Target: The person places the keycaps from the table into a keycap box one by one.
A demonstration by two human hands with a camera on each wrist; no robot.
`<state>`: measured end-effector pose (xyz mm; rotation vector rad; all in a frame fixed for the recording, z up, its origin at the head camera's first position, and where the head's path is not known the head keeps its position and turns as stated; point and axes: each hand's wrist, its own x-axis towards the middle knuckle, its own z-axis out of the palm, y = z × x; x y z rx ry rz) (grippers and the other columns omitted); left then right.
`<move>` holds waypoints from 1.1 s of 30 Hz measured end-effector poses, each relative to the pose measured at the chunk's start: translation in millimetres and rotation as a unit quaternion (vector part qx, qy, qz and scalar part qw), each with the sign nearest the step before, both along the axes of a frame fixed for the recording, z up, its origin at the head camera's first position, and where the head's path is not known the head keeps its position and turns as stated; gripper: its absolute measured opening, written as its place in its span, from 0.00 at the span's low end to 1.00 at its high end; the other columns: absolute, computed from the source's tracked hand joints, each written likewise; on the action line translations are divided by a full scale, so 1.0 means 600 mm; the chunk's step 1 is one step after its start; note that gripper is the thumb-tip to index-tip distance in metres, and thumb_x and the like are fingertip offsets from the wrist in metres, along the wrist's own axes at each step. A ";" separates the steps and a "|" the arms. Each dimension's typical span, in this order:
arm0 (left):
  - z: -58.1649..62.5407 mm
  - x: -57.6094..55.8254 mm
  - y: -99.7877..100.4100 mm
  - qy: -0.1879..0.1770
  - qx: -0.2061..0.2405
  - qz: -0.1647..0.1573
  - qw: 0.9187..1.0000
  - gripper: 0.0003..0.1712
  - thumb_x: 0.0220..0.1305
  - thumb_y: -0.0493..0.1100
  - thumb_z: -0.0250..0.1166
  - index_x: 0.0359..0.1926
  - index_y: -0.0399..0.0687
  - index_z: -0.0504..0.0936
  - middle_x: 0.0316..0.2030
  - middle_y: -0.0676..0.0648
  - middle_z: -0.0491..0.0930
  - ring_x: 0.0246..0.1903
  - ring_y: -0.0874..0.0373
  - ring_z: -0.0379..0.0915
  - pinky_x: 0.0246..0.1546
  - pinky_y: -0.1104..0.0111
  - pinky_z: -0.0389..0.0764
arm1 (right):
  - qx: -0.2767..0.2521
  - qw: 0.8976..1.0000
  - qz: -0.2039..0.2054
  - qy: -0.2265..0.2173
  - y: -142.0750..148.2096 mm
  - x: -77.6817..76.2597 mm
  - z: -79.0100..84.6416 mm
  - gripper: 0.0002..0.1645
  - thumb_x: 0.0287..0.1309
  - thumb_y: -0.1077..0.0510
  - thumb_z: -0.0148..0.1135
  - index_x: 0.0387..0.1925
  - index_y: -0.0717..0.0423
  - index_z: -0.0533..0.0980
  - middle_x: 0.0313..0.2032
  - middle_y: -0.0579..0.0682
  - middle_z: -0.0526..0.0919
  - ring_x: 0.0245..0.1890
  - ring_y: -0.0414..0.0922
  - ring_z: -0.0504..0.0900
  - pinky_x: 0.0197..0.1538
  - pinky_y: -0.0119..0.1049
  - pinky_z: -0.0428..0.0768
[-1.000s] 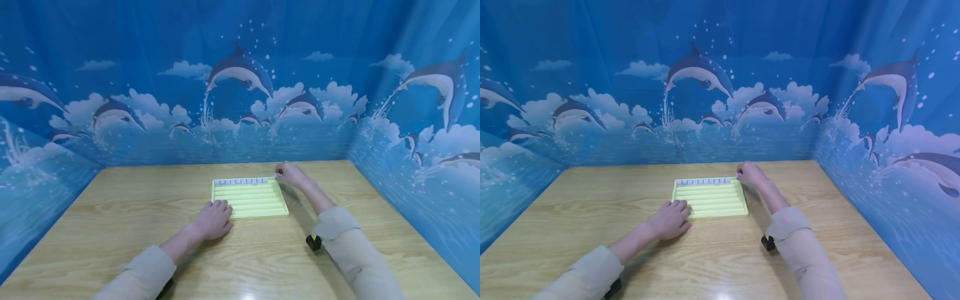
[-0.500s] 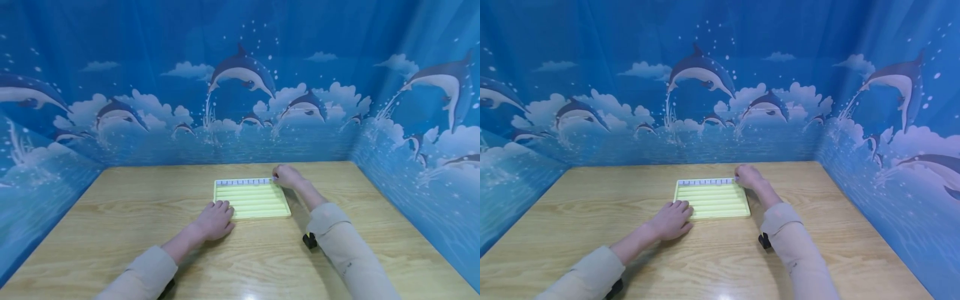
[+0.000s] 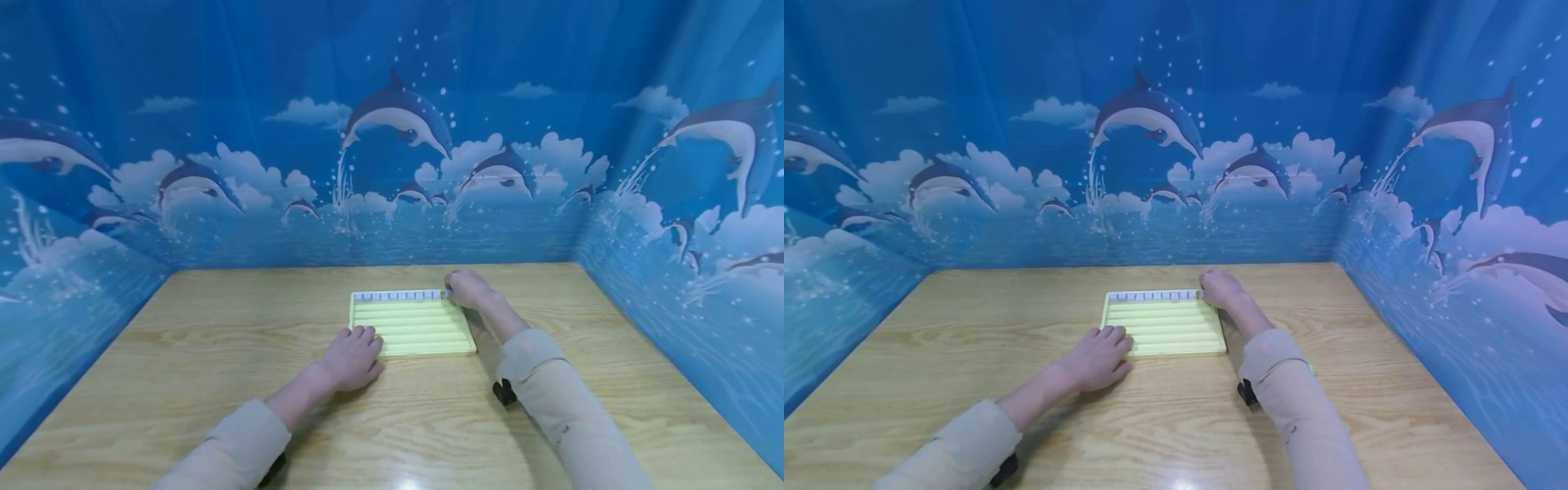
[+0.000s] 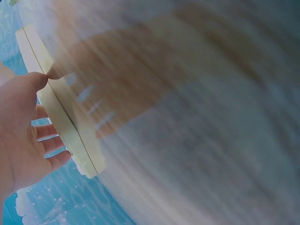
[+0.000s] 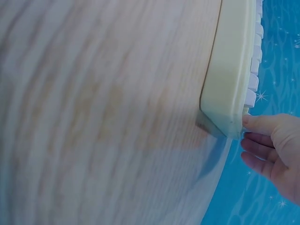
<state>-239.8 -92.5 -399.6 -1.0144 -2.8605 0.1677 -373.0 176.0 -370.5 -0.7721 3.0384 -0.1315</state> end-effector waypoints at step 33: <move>0.003 0.001 0.000 -0.002 -0.001 -0.001 1.000 0.25 0.66 0.56 0.51 0.52 0.41 0.73 0.44 0.43 0.70 0.46 0.50 0.67 0.46 0.58 0.70 | 0.007 0.997 0.067 0.037 0.005 0.001 -0.010 0.06 0.60 0.63 0.58 0.31 0.60 0.80 0.31 0.53 0.78 0.35 0.49 0.77 0.41 0.42 0.77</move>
